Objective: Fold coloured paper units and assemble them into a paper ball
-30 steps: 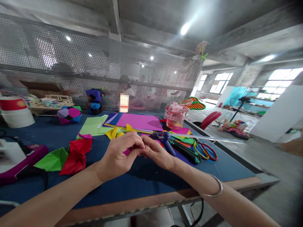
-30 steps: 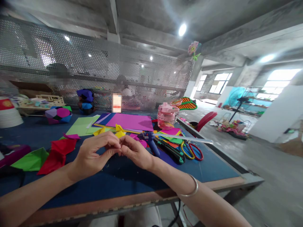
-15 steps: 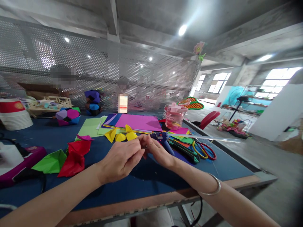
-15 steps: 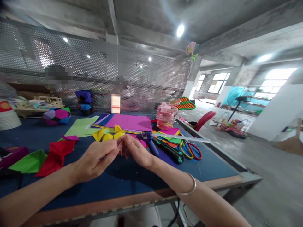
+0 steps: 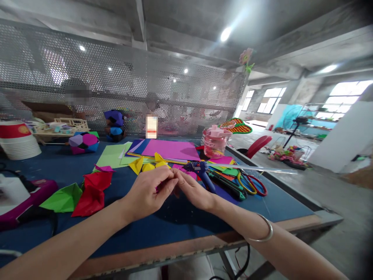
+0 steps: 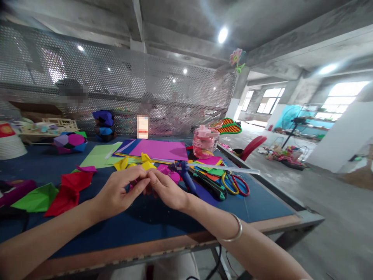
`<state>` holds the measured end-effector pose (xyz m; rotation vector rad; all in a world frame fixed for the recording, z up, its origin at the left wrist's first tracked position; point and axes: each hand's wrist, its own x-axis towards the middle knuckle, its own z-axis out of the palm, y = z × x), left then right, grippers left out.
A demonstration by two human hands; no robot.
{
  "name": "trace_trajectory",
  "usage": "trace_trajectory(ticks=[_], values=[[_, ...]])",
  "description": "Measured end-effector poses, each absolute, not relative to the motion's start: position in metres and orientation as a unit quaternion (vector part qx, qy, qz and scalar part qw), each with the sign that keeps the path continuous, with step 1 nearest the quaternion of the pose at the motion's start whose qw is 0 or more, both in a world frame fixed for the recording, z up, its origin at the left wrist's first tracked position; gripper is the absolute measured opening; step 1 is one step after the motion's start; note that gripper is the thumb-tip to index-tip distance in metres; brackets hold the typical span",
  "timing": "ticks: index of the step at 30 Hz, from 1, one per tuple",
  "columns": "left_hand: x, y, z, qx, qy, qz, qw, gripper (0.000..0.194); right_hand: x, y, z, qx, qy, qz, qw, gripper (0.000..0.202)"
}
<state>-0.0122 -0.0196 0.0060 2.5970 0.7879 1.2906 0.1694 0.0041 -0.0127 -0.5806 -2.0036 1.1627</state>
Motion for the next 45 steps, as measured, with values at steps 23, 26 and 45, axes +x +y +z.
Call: trace_trajectory(ticks=[23,26,45], values=[[-0.015,-0.017,0.001,0.881,0.251,0.401,0.027,0.033,0.169,0.004,-0.010,-0.278,-0.717,0.430,0.473,0.049],[-0.016,-0.018,0.003,0.873,0.273,0.402,0.048,0.027,0.170,0.002,-0.007,-0.282,-0.712,0.409,0.496,0.037],[-0.023,-0.009,0.004,0.823,0.360,0.430,0.084,0.039,0.177,-0.002,0.007,-0.137,-0.753,0.533,0.359,0.026]])
